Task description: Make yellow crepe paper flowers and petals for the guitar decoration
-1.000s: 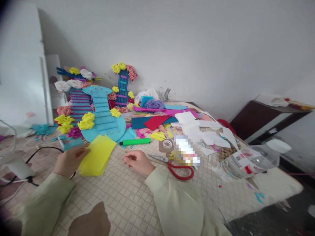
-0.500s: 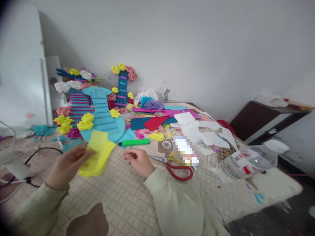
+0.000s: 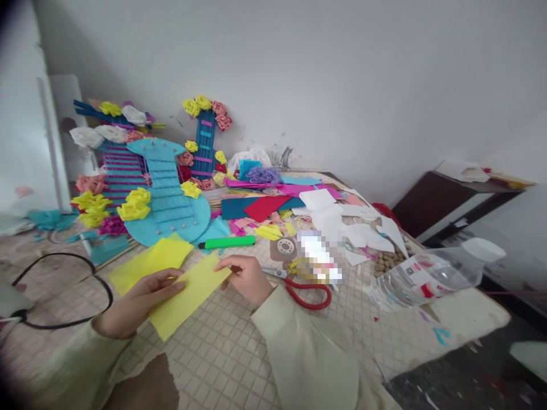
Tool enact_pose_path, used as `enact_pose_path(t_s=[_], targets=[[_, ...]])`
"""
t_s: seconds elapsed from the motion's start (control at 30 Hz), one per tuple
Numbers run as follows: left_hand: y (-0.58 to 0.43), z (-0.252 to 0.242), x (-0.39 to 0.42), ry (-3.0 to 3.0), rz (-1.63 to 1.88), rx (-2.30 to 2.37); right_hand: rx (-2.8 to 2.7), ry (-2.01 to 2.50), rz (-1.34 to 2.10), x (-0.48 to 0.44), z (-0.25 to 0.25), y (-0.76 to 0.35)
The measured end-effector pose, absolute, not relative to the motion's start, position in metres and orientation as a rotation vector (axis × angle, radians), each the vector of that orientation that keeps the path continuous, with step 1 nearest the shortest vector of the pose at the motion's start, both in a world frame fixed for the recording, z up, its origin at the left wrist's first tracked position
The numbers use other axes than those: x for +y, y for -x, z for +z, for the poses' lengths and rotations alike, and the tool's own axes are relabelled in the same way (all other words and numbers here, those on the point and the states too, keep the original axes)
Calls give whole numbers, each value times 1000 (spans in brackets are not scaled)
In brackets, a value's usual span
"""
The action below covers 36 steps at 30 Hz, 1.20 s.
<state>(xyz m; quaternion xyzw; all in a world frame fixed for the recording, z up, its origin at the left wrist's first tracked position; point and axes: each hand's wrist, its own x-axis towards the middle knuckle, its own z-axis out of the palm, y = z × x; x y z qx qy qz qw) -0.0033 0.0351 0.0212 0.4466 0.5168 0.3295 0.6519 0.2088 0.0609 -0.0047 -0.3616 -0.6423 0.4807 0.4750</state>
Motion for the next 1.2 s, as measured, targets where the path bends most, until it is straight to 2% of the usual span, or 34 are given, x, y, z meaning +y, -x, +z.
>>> enact_pose_path(t_s=[0.27,0.53,0.67,0.87,1.0,1.2], targets=[[19,3,35,-1052,861,1257,-1474,1094,1081,65,9,-219],[9,13,20,-952,932,1159,-1552,1319,1030,67,2,-222],[3,16,16,-832,948,1120,-1659,1185,1055,66,-2,-219],[4,15,17,-773,943,1107,-1780,708,999,58,2,-213],[4,12,18,-804,931,1132,-1855,701,1055,55,8,-213],[6,8,19,-1005,800,1072,-1615,811,1259,55,6,-212]])
